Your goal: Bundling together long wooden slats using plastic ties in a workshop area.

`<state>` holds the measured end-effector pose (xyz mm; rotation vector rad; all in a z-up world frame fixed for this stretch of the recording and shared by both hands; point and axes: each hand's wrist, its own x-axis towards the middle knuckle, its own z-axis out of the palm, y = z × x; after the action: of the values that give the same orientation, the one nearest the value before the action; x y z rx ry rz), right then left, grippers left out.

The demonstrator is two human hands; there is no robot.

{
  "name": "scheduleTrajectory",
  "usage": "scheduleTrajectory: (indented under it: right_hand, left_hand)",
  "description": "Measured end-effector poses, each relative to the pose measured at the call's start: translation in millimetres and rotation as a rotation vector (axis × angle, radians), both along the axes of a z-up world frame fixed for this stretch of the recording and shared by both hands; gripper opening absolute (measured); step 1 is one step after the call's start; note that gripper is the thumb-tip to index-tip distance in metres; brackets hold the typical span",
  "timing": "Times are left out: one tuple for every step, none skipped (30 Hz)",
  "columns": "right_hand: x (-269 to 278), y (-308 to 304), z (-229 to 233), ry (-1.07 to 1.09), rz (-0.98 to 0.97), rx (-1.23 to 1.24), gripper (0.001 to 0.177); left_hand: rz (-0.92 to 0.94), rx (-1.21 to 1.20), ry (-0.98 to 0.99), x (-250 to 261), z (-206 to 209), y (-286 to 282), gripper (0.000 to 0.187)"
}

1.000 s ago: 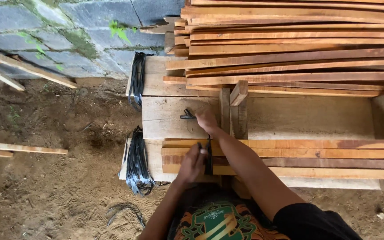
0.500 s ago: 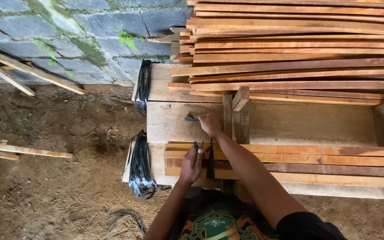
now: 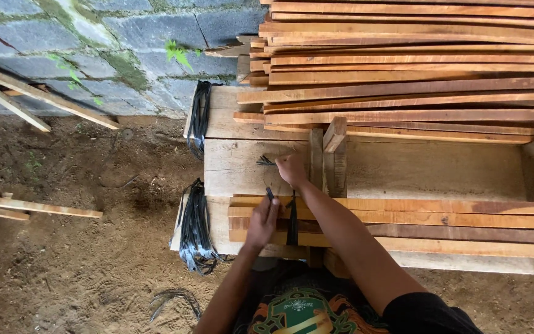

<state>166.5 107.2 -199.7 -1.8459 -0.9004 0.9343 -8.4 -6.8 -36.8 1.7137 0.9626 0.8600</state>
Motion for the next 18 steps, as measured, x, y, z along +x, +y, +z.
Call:
scheduleTrajectory:
  right_hand:
    - [-0.1, -0.5, 4.5, -0.001, 0.010, -0.008, 0.047]
    - [-0.3, -1.9, 9.0, -0.002, 0.019, -0.017, 0.045]
    - [1.1, -1.5, 11.9, -0.002, 0.018, -0.019, 0.045]
    - [2.1, -0.7, 14.3, 0.026, 0.011, -0.034, 0.044]
    - [3.1, 0.2, 16.6, 0.055, 0.004, -0.048, 0.043]
    - [4.5, -0.4, 11.6, 0.054, 0.004, -0.051, 0.043]
    - [5.8, -0.8, 6.6, 0.042, 0.036, -0.061, 0.042]
    - [5.4, -0.9, 1.3, 0.031, 0.070, -0.070, 0.042]
    - [3.6, -2.2, 7.2, 0.032, 0.072, -0.072, 0.042]
    - [3.1, -3.9, 13.0, 0.014, 0.094, -0.090, 0.040]
    - [2.9, -5.5, 18.8, -0.003, 0.117, -0.108, 0.038]
    - [1.0, -7.1, 26.8, -0.001, 0.117, -0.111, 0.038]
    - [-0.7, -8.7, 34.7, 0.026, 0.123, -0.083, 0.039]
    - [-2.6, -11.1, 42.0, 0.053, 0.131, -0.055, 0.040]
    - [1.0, -10.1, 20.4, 0.055, 0.132, -0.060, 0.040]
    - [3.6, -5.2, 0.4, 0.026, 0.156, -0.070, 0.043]
    - [6.3, -0.3, -19.6, -0.002, 0.180, -0.080, 0.047]
    - [6.7, 1.3, -23.1, 0.000, 0.179, -0.083, 0.047]
  left_hand:
    - [0.007, 0.037, 0.050, 1.1, 1.5, 7.3, 0.033]
    - [0.014, 0.073, 0.101, 2.1, 3.4, 14.0, 0.031]
    - [0.013, 0.070, 0.101, -0.9, -12.8, 26.8, 0.031]
    - [0.031, 0.276, 0.301, -4.3, -29.7, 39.7, 0.030]
    - [0.049, 0.483, 0.500, -7.6, -46.6, 52.9, 0.028]
    - [0.049, 0.480, 0.500, -6.9, -55.2, 57.3, 0.028]
    - [0.052, 0.658, 0.655, -6.3, -63.9, 61.8, 0.025]
    - [0.056, 0.835, 0.812, -7.2, -72.7, 66.3, 0.022]
    - [0.057, 0.833, 0.813, -8.2, -82.7, 69.4, 0.022]
    - [0.085, 0.900, 0.858, -8.0, -92.8, 72.5, 0.021]
    - [0.114, 0.967, 0.902, -7.6, -103.0, 75.6, 0.020]
    - [0.111, 0.964, 0.903, -5.6, -103.0, 77.2, 0.020]
    - [0.097, 0.989, 0.895, -3.5, -103.1, 78.6, 0.016]
    - [0.084, 1.013, 0.887, -1.4, -103.7, 78.9, 0.013]
    - [0.082, 1.008, 0.888, -2.6, -101.1, 76.5, 0.013]
    - [0.106, 1.176, 0.858, -4.6, -97.0, 77.9, 0.017]
    - [0.130, 1.344, 0.824, -6.4, -92.8, 79.2, 0.023]
    - [0.127, 1.342, 0.825, -7.0, -92.3, 79.3, 0.023]
